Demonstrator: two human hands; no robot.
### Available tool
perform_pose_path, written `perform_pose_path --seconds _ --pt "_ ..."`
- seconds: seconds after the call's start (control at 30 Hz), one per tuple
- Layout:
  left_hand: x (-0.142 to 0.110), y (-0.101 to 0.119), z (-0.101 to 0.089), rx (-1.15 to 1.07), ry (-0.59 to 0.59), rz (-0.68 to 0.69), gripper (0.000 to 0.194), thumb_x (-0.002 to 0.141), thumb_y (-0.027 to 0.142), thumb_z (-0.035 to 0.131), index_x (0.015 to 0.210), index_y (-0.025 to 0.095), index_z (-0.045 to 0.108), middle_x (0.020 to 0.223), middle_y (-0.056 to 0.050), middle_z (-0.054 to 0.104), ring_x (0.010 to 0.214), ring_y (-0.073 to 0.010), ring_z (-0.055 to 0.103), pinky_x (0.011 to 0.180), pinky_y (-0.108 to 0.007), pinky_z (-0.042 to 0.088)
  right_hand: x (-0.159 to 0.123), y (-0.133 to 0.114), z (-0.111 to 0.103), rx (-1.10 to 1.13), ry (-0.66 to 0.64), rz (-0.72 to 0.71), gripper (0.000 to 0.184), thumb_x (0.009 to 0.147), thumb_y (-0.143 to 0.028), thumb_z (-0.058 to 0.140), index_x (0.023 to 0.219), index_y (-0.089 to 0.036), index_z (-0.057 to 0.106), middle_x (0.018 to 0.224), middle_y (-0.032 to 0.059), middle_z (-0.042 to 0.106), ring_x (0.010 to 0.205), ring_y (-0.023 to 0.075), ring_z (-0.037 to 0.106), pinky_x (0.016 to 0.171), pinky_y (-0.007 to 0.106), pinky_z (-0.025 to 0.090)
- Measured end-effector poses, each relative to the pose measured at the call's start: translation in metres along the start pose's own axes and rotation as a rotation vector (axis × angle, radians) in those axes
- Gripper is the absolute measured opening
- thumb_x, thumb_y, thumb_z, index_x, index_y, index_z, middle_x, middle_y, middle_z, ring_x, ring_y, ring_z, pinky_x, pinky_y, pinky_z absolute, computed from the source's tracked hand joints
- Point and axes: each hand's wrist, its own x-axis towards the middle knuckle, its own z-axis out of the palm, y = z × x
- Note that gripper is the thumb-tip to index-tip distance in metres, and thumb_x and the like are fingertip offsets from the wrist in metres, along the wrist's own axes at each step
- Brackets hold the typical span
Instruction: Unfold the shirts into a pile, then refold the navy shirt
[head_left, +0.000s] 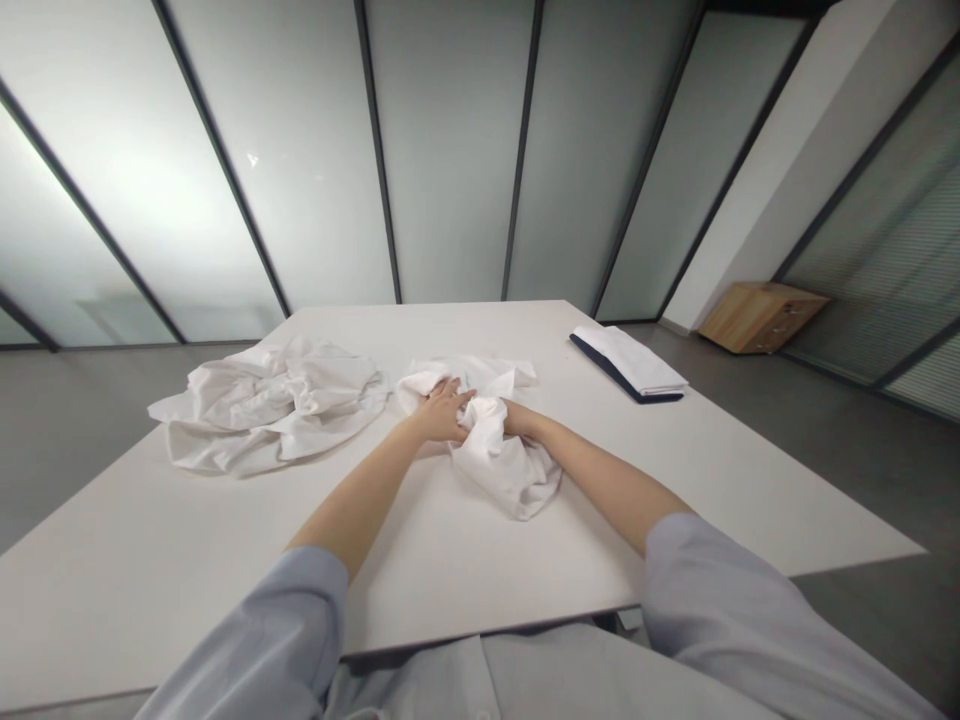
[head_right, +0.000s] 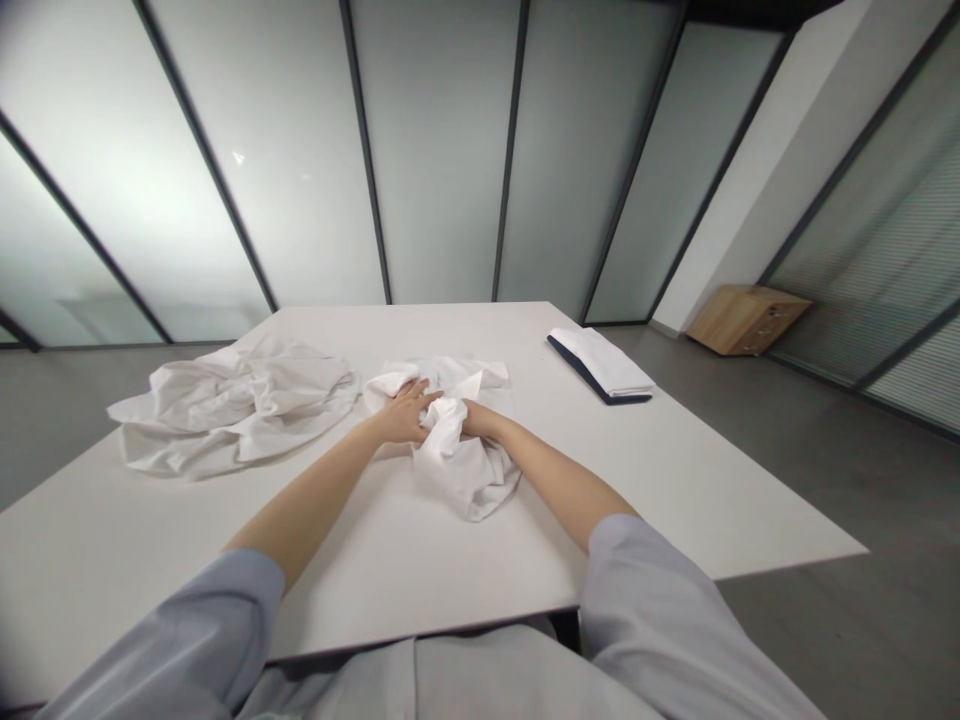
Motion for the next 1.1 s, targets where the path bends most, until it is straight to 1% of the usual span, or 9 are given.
perform_pose_path --seconds 0.13,0.3,0.37,0.5,0.67,0.77,0.9,1.0,1.1 --pt "0.009 -0.005 -0.006 -0.003 -0.177 -0.004 0.101 0.063 0.058 0.07 0.15 0.028 0.03 0.15 -0.013 0.038 0.139 -0.0349 0.033 0.108 -0.047 0.033 -0.002 0.001 -0.012 0.154 0.136 0.129 0.011 0.062 -0.027 0.056 0.059 -0.019 0.062 0.065 0.0018 0.067 0.067 0.0187 0.06 0.07 0.032 0.051" --pt "0.015 0.007 -0.024 -0.005 -0.256 -0.033 0.089 0.059 0.056 0.071 0.139 0.026 0.049 0.135 -0.014 0.055 0.126 -0.0353 0.048 0.099 -0.043 0.043 -0.009 0.016 -0.061 0.174 0.827 0.128 0.013 0.057 -0.025 0.047 0.057 -0.021 0.059 0.062 0.0019 0.067 0.073 0.0196 0.063 0.077 0.031 0.05" --pt "0.015 0.012 -0.027 0.02 -0.253 -0.03 0.073 0.059 0.055 0.071 0.125 0.024 0.061 0.128 -0.013 0.061 0.122 -0.0351 0.052 0.098 -0.041 0.044 -0.016 0.027 -0.079 0.145 0.993 0.182 0.011 0.056 -0.024 0.046 0.055 -0.022 0.057 0.06 0.0028 0.065 0.073 0.0206 0.063 0.075 0.032 0.05" --pt "0.009 0.014 -0.019 0.061 -0.163 -0.03 0.047 0.065 0.045 0.067 0.105 0.018 0.07 0.114 -0.012 0.068 0.112 -0.0318 0.059 0.095 -0.035 0.045 -0.025 0.045 -0.092 0.061 1.101 0.284 0.009 0.054 -0.023 0.044 0.053 -0.022 0.053 0.058 0.004 0.063 0.072 0.0222 0.062 0.069 0.032 0.05" --pt "0.004 0.002 -0.02 0.008 0.045 -0.096 0.031 0.073 0.033 0.059 0.096 0.016 0.071 0.101 -0.011 0.07 0.098 -0.0271 0.064 0.083 -0.032 0.049 -0.024 0.049 -0.087 -0.056 1.027 0.258 0.012 0.058 -0.025 0.043 0.056 -0.022 0.055 0.063 0.0045 0.064 0.075 0.0213 0.061 0.07 0.031 0.049" --pt "0.0 -0.011 -0.056 0.009 0.233 -0.183 0.033 0.077 0.04 0.056 0.097 0.018 0.07 0.099 -0.009 0.067 0.098 -0.0274 0.062 0.085 -0.034 0.047 -0.022 0.048 -0.086 -0.017 1.059 0.28 0.013 0.059 -0.025 0.043 0.057 -0.021 0.055 0.061 0.0043 0.063 0.071 0.021 0.06 0.068 0.031 0.048" --pt "-0.024 -0.039 -0.14 0.117 0.487 -0.277 0.039 0.082 0.045 0.054 0.103 0.013 0.066 0.104 -0.009 0.061 0.109 -0.0291 0.052 0.099 -0.042 0.037 -0.022 0.049 -0.085 -0.004 1.056 0.265 0.012 0.059 -0.025 0.044 0.055 -0.021 0.054 0.058 0.0043 0.062 0.069 0.0215 0.06 0.067 0.032 0.047" --pt "-0.05 -0.077 -0.199 0.222 0.548 -0.411 0.046 0.088 0.046 0.048 0.107 0.007 0.061 0.11 -0.01 0.056 0.113 -0.0285 0.047 0.099 -0.044 0.034 -0.022 0.05 -0.083 -0.022 1.028 0.248 0.011 0.06 -0.025 0.045 0.055 -0.022 0.054 0.058 0.0037 0.062 0.069 0.021 0.06 0.066 0.031 0.047" --pt "-0.071 -0.126 -0.224 0.331 0.516 -0.638 0.051 0.087 0.049 0.052 0.112 0.004 0.058 0.117 -0.01 0.054 0.117 -0.0313 0.043 0.098 -0.044 0.035 -0.021 0.053 -0.083 -0.038 1.0 0.25 0.012 0.061 -0.025 0.044 0.056 -0.021 0.055 0.058 0.0032 0.062 0.067 0.0199 0.059 0.065 0.03 0.046"
